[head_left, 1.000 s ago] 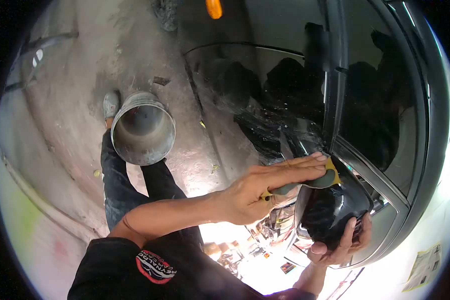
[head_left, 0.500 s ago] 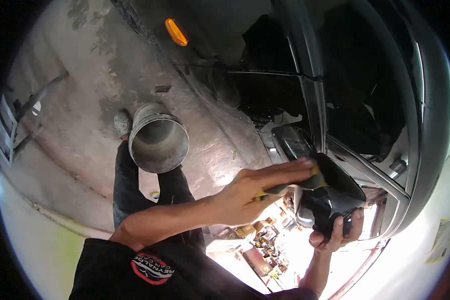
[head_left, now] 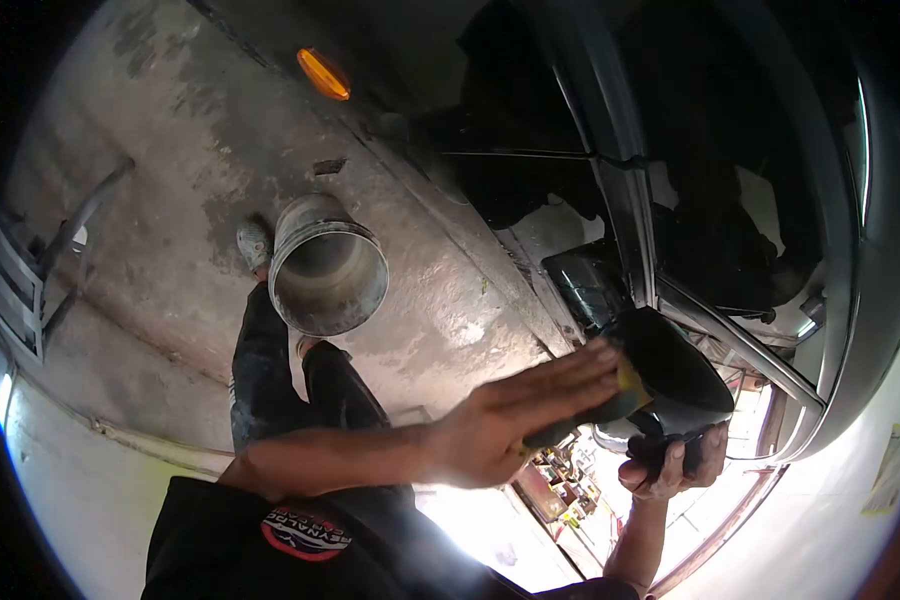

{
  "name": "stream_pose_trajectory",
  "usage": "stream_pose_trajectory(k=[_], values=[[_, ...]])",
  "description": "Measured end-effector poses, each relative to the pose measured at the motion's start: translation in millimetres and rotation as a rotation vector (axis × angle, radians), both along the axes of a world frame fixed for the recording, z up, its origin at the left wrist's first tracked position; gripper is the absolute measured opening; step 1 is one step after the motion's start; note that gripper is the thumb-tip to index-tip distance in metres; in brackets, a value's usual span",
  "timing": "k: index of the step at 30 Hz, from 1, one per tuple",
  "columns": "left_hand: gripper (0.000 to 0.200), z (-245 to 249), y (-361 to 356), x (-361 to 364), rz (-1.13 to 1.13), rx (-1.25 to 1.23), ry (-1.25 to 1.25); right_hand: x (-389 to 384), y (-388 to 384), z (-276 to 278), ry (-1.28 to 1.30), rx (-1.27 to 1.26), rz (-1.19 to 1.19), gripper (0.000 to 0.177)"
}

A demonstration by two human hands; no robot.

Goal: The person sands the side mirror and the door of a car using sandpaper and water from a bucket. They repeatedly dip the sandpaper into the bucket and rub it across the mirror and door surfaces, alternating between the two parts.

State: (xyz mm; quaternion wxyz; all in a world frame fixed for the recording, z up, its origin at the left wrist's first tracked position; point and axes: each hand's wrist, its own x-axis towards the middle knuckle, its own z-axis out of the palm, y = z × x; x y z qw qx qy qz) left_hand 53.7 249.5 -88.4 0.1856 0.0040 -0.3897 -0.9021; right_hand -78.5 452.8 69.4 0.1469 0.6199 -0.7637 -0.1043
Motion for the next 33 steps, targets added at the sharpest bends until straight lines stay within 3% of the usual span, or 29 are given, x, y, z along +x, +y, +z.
stream_pose_trajectory(k=[11,15,16,19,21,23,26,29,33], values=[[0.076,-4.5,-10.2,-19.7,0.044,-0.168,-0.015,-0.2,0.4,2.8,-0.020,0.010,-0.020,0.063],[0.059,-4.8,-33.8,-21.5,-0.154,0.016,-0.076,-4.7,-2.6,-4.5,-0.028,-0.058,0.021,0.064],[0.054,-8.1,-33.5,-16.2,-0.171,0.189,-0.086,-2.5,0.4,-2.9,-0.022,-0.051,-0.006,0.063],[0.056,-8.7,-25.9,-7.2,-0.082,0.191,-0.080,-0.6,4.9,-2.3,-0.008,-0.040,-0.035,0.063],[0.062,2.2,-7.0,-7.9,-0.083,-0.043,0.043,-4.0,1.0,-0.8,-0.023,-0.025,0.015,0.065],[0.068,5.0,5.8,-4.2,-0.018,0.008,0.057,-5.0,3.7,0.4,-0.017,-0.013,0.011,0.065],[0.066,-1.0,31.5,8.0,-0.026,0.070,-0.001,-7.2,10.5,2.5,-0.002,0.009,0.025,0.065],[0.057,-7.6,26.4,-22.4,0.121,0.110,0.009,-7.1,18.1,8.3,0.012,0.039,0.034,0.066],[0.045,-15.2,8.0,-9.5,-0.005,0.179,-0.030,-10.4,24.6,11.4,0.024,0.058,0.045,0.066]])
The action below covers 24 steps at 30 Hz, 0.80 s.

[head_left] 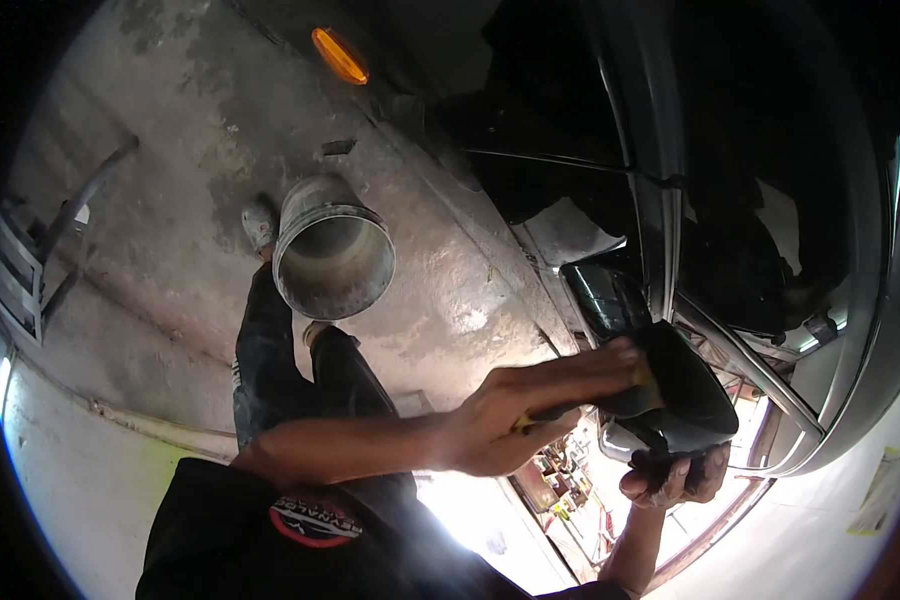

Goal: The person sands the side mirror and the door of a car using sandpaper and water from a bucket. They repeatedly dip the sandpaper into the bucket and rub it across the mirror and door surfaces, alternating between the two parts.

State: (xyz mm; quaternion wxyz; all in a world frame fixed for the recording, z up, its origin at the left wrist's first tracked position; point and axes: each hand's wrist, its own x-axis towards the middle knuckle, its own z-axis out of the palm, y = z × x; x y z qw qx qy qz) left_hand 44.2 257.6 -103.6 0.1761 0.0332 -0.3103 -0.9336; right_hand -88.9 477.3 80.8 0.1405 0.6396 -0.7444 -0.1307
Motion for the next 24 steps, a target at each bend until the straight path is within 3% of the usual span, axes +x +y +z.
stream_pose_trajectory(k=[1,5,9,13,20,22,24], values=[[0.043,3.0,2.7,3.8,0.031,0.092,-0.003,-0.4,1.2,1.0,0.004,0.005,0.005,0.066],[0.042,-8.8,-5.0,-15.1,-0.045,0.047,0.022,0.0,8.2,5.1,0.018,0.018,0.015,0.066],[0.038,0.3,1.3,-3.9,0.031,0.057,-0.040,-4.3,17.3,9.6,0.027,0.045,0.026,0.066],[0.042,-11.8,-8.3,-21.9,-0.046,-0.031,0.040,-3.9,19.2,9.8,0.027,0.050,0.022,0.066],[0.043,-1.2,-4.6,-8.5,0.031,-0.109,-0.010,-4.6,8.8,14.3,0.015,0.069,0.017,0.066],[0.042,-7.5,-36.6,-24.2,-0.114,-0.148,0.021,2.3,-5.3,0.0,0.024,0.012,-0.007,0.065],[0.045,-2.4,-62.5,-23.8,-0.391,0.120,0.007,10.2,-19.5,-11.6,0.020,-0.037,-0.031,0.065]])
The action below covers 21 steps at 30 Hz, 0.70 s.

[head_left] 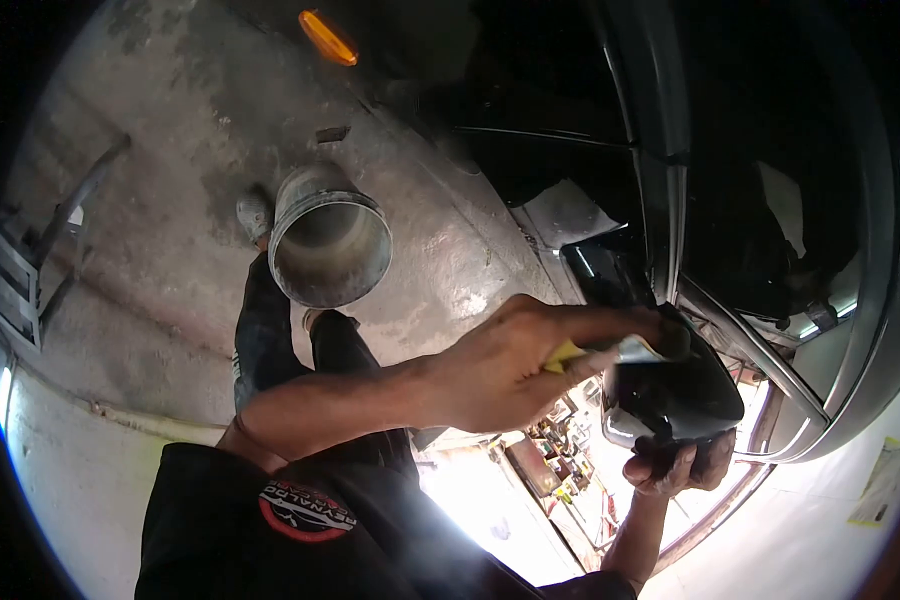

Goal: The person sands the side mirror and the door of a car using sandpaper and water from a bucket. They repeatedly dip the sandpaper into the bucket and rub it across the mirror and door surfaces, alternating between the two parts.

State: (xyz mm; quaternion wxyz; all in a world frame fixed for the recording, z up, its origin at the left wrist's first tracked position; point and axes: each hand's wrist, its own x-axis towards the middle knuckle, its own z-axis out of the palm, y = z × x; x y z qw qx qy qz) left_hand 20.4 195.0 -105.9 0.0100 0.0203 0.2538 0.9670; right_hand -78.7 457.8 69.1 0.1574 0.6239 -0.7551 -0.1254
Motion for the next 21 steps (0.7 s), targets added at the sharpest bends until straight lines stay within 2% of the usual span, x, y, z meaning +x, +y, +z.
stream_pose_trajectory(k=[3,4,6,9,10,12,14,15,18,21], values=[[0.064,1.3,61.2,24.3,0.360,-0.332,0.071,-2.3,-5.3,-2.0,-0.015,-0.025,0.019,0.066],[0.079,17.7,86.0,32.0,0.480,-0.341,0.057,-4.1,-6.4,-1.8,-0.021,-0.021,0.034,0.066],[0.086,26.7,95.1,34.2,0.612,-0.431,0.035,-5.4,-11.0,-3.9,-0.056,-0.040,0.036,0.067],[0.091,7.2,97.1,16.5,0.603,-0.416,0.067,-4.5,-11.6,-1.6,-0.046,-0.017,0.037,0.067],[0.096,7.3,75.1,15.6,0.472,-0.413,0.028,-3.2,-10.3,1.0,-0.031,0.003,0.034,0.068],[0.098,14.2,84.6,24.5,0.449,-0.404,-0.010,-1.4,-7.7,3.9,-0.030,0.014,0.024,0.069],[0.097,27.3,111.9,33.0,0.665,-0.374,0.042,-5.0,-8.9,0.6,-0.027,0.008,0.029,0.069],[0.094,32.7,107.2,32.9,0.661,-0.359,0.035,-5.2,-9.7,1.5,-0.029,0.012,0.033,0.069],[0.091,7.9,89.8,24.8,0.499,-0.427,-0.028,4.3,-2.8,6.8,-0.001,0.018,-0.040,0.069],[0.091,10.6,88.0,41.8,0.562,-0.227,-0.056,3.6,-3.9,1.1,0.014,-0.002,-0.057,0.068]])
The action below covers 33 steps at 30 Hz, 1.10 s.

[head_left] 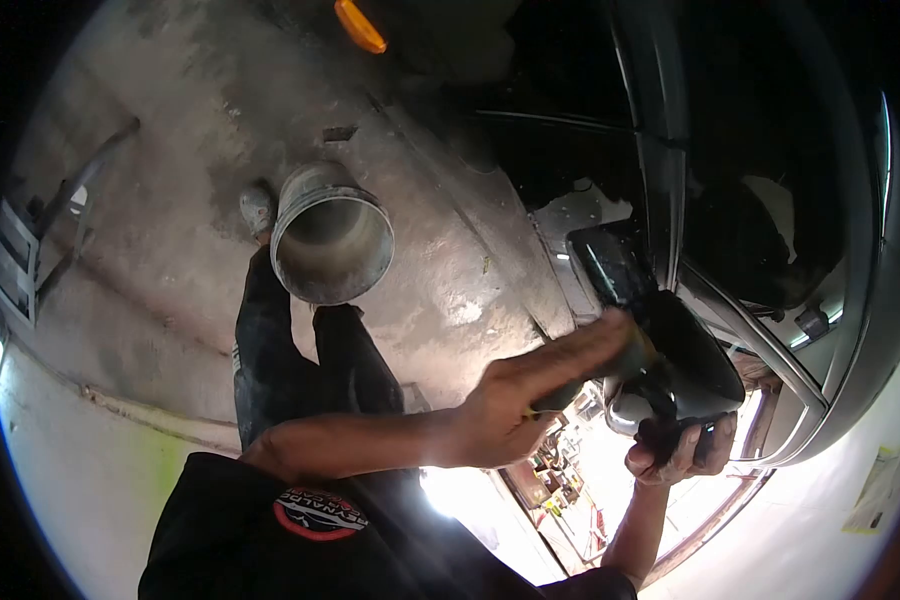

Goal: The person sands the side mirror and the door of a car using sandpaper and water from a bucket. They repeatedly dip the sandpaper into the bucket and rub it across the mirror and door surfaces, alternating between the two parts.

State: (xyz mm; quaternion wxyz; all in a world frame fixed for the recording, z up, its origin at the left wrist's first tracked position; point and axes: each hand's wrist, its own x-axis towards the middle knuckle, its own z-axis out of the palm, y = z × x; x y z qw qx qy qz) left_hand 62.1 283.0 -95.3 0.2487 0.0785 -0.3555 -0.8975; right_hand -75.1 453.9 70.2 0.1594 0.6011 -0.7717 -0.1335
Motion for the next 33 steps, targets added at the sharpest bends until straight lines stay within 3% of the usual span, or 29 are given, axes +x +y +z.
stream_pose_trajectory(k=[1,5,9,10,13,14,18,23,26,29,30,33], values=[[0.091,3.0,0.6,4.7,0.033,0.065,0.004,-0.4,-1.8,1.0,0.003,-0.005,0.008,0.068],[0.083,23.2,65.9,3.9,0.077,-0.094,0.051,-4.7,-0.2,1.9,-0.028,0.026,0.089,0.073],[0.082,27.3,42.6,-19.7,0.207,-0.054,-0.022,-2.1,-3.2,3.5,-0.012,0.029,0.086,0.076],[0.079,22.1,32.3,-17.5,0.146,0.039,0.013,-2.1,-1.9,4.5,0.006,0.039,0.088,0.078],[0.074,25.8,64.5,3.0,0.151,0.070,0.016,-1.4,-1.9,4.7,0.029,0.040,0.083,0.084],[0.069,26.0,79.0,-2.3,0.258,0.116,0.061,-0.1,-2.0,3.9,0.023,0.036,0.078,0.084],[0.065,1.8,73.8,-18.9,0.275,0.110,0.110,-2.1,-3.4,-2.8,-0.001,-0.014,0.076,0.090],[0.068,13.1,138.9,-16.1,0.456,0.102,0.076,-0.5,-3.5,0.3,0.008,-0.005,0.060,0.097],[0.063,13.4,130.7,-36.6,0.599,0.066,0.072,1.7,-6.8,0.1,0.019,0.001,0.088,0.097],[0.055,-0.3,106.9,-48.8,0.478,0.339,0.265,1.6,-9.1,-1.0,0.025,-0.002,0.110,0.099],[0.048,8.1,113.1,-37.3,0.453,0.387,0.178,1.2,-9.4,-1.4,0.027,-0.007,0.112,0.099],[0.047,19.9,146.9,-31.9,0.589,0.297,0.116,-1.1,-6.6,-1.0,0.037,0.010,0.114,0.098]])
